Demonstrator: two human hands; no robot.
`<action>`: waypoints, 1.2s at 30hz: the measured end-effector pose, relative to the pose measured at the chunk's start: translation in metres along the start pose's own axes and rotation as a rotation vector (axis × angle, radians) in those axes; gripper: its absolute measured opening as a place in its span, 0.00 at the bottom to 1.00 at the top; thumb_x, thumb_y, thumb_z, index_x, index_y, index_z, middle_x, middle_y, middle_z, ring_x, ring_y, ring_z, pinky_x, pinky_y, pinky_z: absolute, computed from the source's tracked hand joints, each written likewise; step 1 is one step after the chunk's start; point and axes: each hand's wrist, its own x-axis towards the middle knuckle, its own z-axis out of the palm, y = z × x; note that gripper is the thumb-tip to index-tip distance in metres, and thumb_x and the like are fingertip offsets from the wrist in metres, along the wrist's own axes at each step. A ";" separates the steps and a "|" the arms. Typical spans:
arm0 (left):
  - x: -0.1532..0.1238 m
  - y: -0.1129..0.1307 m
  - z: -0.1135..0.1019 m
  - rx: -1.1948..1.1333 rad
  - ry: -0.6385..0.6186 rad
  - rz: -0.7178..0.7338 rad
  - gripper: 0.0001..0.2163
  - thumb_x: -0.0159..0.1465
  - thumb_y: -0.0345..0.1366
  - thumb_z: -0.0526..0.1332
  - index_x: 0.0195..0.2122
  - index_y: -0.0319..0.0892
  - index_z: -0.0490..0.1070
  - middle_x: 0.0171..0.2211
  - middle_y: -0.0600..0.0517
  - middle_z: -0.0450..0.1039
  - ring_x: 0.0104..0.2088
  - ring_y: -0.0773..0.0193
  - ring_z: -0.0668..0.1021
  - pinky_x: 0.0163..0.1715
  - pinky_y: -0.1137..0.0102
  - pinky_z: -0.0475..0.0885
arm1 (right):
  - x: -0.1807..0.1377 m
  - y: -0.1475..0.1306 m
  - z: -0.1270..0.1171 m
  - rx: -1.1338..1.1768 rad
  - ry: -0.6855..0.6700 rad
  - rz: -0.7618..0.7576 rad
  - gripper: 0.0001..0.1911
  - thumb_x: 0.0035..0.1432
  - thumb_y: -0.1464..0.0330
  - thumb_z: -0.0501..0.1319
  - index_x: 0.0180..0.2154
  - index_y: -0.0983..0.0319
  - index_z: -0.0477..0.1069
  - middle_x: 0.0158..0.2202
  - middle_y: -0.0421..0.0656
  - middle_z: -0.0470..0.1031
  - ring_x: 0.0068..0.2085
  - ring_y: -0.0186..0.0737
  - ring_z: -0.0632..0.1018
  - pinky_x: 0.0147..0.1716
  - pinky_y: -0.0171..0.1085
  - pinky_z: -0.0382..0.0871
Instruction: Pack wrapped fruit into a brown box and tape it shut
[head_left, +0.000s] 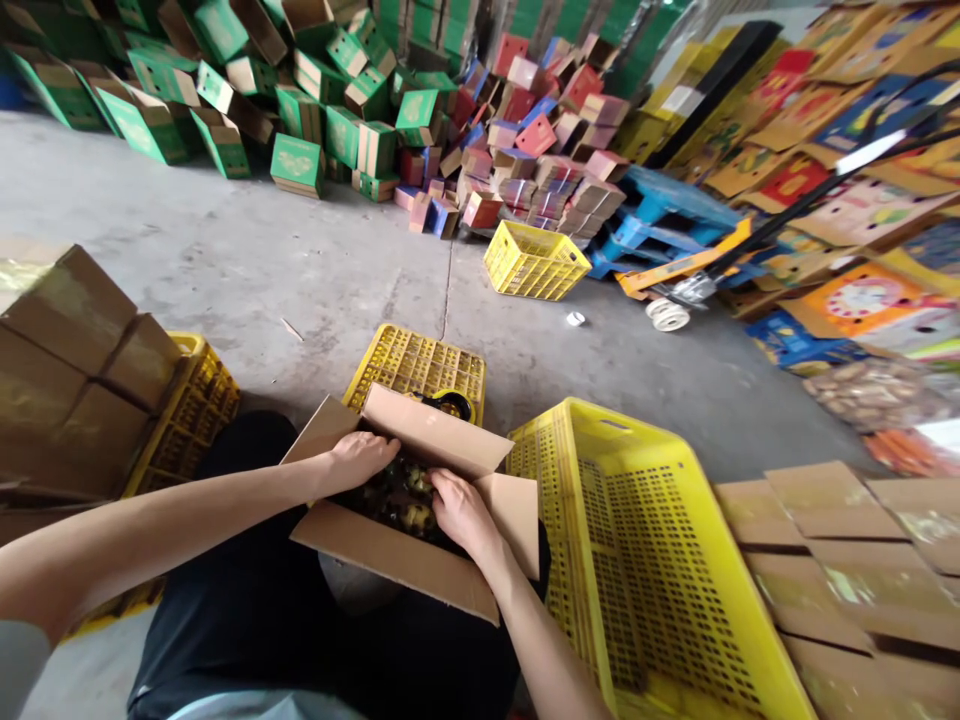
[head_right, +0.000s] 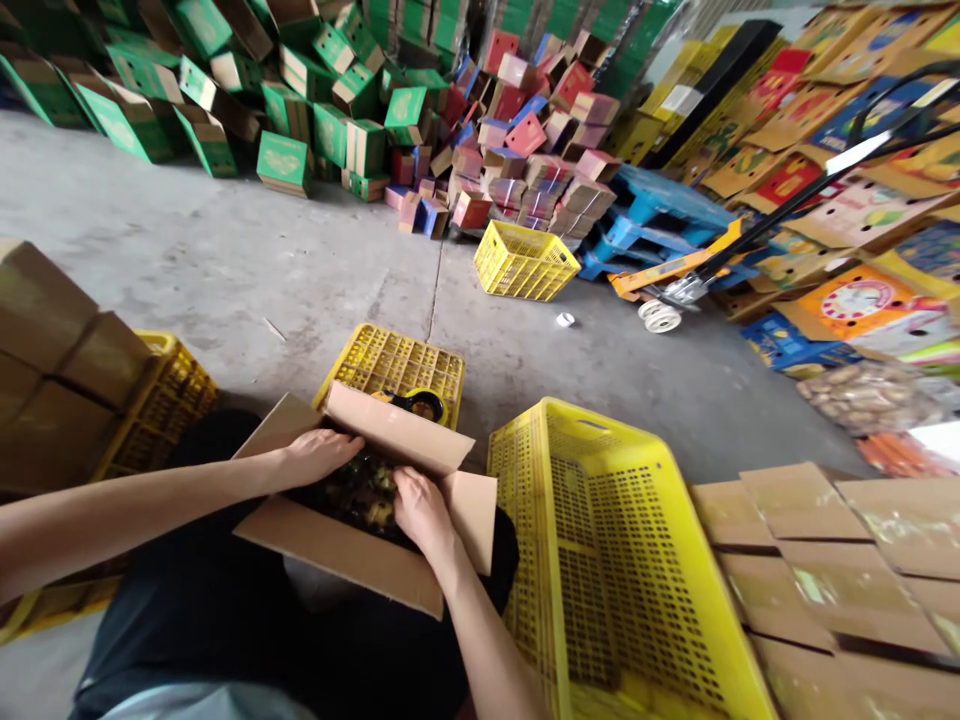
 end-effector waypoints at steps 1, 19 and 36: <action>0.001 -0.001 0.000 0.002 0.002 0.004 0.19 0.66 0.20 0.61 0.57 0.35 0.74 0.39 0.41 0.82 0.42 0.52 0.85 0.40 0.66 0.77 | 0.000 0.000 0.001 -0.001 0.011 0.011 0.23 0.58 0.85 0.53 0.50 0.64 0.76 0.50 0.50 0.81 0.51 0.45 0.82 0.55 0.40 0.75; -0.003 0.009 0.014 -0.017 -0.060 0.037 0.15 0.63 0.28 0.69 0.52 0.37 0.76 0.49 0.38 0.77 0.45 0.51 0.84 0.41 0.67 0.78 | -0.002 -0.011 -0.019 0.027 -0.169 0.103 0.25 0.59 0.82 0.55 0.52 0.63 0.80 0.62 0.50 0.77 0.60 0.46 0.79 0.62 0.38 0.70; -0.029 0.012 0.010 0.010 -0.125 0.113 0.15 0.62 0.19 0.63 0.47 0.40 0.81 0.56 0.38 0.74 0.52 0.46 0.81 0.43 0.64 0.78 | -0.014 -0.017 -0.033 0.078 -0.466 -0.060 0.23 0.63 0.81 0.54 0.50 0.60 0.83 0.51 0.48 0.81 0.54 0.43 0.80 0.56 0.35 0.70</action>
